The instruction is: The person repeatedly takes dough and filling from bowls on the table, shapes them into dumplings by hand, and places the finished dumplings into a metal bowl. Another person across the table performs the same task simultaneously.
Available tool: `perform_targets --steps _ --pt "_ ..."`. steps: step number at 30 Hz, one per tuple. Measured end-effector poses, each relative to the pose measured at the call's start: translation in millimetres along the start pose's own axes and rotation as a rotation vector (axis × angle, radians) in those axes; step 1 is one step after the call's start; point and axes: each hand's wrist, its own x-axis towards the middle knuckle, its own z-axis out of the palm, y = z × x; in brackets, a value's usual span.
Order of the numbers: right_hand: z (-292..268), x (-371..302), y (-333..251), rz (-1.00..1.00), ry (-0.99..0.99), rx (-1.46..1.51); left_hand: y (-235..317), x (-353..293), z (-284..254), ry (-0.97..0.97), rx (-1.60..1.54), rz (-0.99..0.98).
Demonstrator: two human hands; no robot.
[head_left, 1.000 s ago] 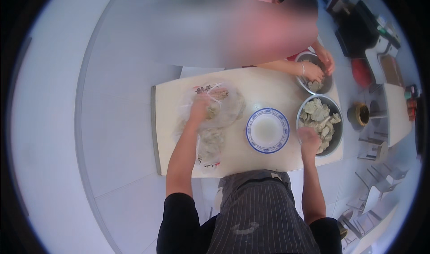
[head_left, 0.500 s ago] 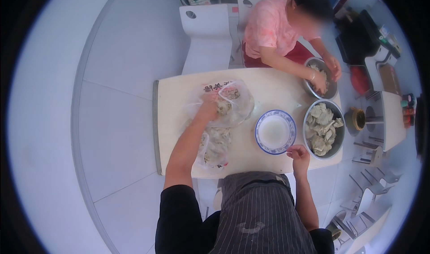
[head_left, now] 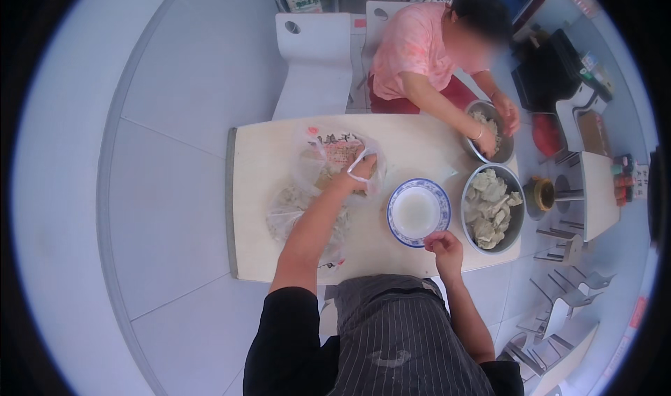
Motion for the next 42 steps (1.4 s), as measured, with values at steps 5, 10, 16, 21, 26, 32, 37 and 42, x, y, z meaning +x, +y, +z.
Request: perform_targets --steps 5,10,16,21,26,32,37,42 --pt "-9 -3 13 0.048 0.02 0.043 6 6 19 0.189 0.02 -0.058" --pt "-16 -5 4 0.013 0.046 0.021 -34 -6 18 0.279 -0.284 0.026" --pt "-23 -7 15 0.047 0.068 0.037 -58 -26 1 0.322 -0.007 0.003" --pt "-18 0 18 0.039 0.032 0.075 -19 -27 36 0.455 0.186 -0.158" --pt "-15 -2 2 -0.009 0.014 0.035 -4 -15 18 0.342 0.119 -0.263" --pt "-24 -7 7 0.024 0.048 0.064 -44 -3 34 0.354 -0.309 -0.351" --pt "-38 -14 24 0.057 0.069 0.06 -32 5 46 0.372 0.013 -0.184" --pt "-28 -10 20 0.05 0.036 0.073 -28 7 59 0.434 0.118 -0.26"
